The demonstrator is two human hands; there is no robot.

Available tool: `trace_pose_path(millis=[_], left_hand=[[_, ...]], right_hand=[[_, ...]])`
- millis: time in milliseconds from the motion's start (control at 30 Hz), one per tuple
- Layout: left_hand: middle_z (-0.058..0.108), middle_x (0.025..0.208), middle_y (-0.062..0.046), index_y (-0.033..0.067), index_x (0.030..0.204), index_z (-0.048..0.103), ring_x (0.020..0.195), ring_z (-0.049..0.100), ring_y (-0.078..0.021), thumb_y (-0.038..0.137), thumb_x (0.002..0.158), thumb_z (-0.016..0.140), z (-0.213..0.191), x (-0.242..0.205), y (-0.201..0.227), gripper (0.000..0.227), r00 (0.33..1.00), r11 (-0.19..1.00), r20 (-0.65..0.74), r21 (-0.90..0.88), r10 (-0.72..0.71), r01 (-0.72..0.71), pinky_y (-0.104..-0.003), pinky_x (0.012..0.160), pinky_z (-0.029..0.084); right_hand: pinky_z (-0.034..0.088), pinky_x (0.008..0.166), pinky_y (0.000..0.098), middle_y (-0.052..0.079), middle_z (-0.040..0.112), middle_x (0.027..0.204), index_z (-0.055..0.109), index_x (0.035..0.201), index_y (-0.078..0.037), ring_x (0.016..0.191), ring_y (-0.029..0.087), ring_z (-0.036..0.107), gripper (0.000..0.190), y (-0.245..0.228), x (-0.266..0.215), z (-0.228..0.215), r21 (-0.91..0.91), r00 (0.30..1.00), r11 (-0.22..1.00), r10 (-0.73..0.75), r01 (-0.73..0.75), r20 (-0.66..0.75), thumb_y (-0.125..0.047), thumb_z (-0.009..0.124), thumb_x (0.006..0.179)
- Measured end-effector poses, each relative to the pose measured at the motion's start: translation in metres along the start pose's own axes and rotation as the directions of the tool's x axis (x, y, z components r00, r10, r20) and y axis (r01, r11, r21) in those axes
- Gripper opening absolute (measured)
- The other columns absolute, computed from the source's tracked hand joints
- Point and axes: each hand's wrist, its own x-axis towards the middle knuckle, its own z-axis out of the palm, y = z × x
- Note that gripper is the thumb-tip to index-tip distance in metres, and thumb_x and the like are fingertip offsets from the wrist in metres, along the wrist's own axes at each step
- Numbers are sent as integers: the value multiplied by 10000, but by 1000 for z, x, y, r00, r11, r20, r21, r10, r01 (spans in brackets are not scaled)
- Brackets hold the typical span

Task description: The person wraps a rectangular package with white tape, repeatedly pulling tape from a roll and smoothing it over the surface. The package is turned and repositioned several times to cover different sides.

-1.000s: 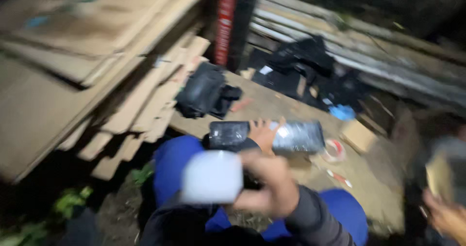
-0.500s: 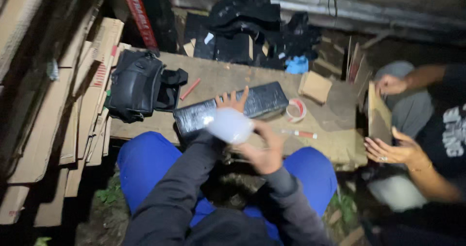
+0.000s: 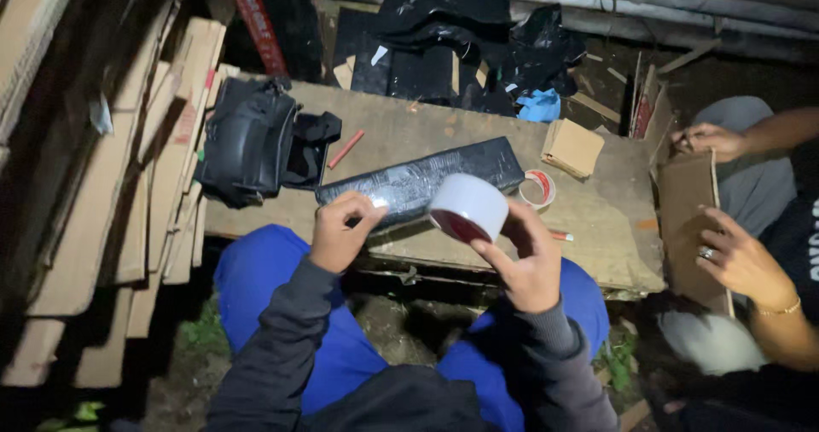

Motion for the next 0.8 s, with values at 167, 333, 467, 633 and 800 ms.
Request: trace_pose_path(millis=[167,333,467,633,800], left_hand=[[613,1090,-86,-12,1151,654,948,586,-152,139,975,753,-4,-23,66,252,992,964,118,-264,40,-8,-266,845,492],[567,1318,-135,-8,1434,543,1190,580,-204,265,769,895,-11,-22,142,801,929,970,283,-27,238,-240,-324,990,487],[635,1246,-122,-3,1430,536,1088,657,-218,295,749,905,-11,-16,169,829,907,975,358,-83,223,-207,-339,983,530],[725,1195,-115,13,1338,645,1057,748,-225,250,823,879,1,-21,156,614,919,987,361,-24,158,-160,-346,912,595],[705,1161,-136,17,1337,630,1037,730,-265,231,824,851,3,-23,126,598,908,995,409,4,88,-98,-355,889,577]], right_hand=[[500,1071,368,137,643,1312,582,1331,65,1220,233,637,634,47,-29,-24,-189,996,982,31,-14,87,33,843,755],[504,1091,377,166,632,1373,494,1428,63,1270,237,630,678,65,-46,-30,138,954,962,201,-234,222,54,777,813],[508,1054,385,185,624,1388,459,1459,57,1257,256,626,688,68,-48,-30,258,908,898,267,-356,322,61,743,833],[487,1079,366,139,610,1396,435,1479,21,1288,228,600,707,65,-47,-31,242,878,892,268,-382,397,17,754,849],[473,1096,364,115,653,1341,544,1439,18,1262,197,611,655,68,-25,-32,29,817,936,291,-351,499,-42,815,845]])
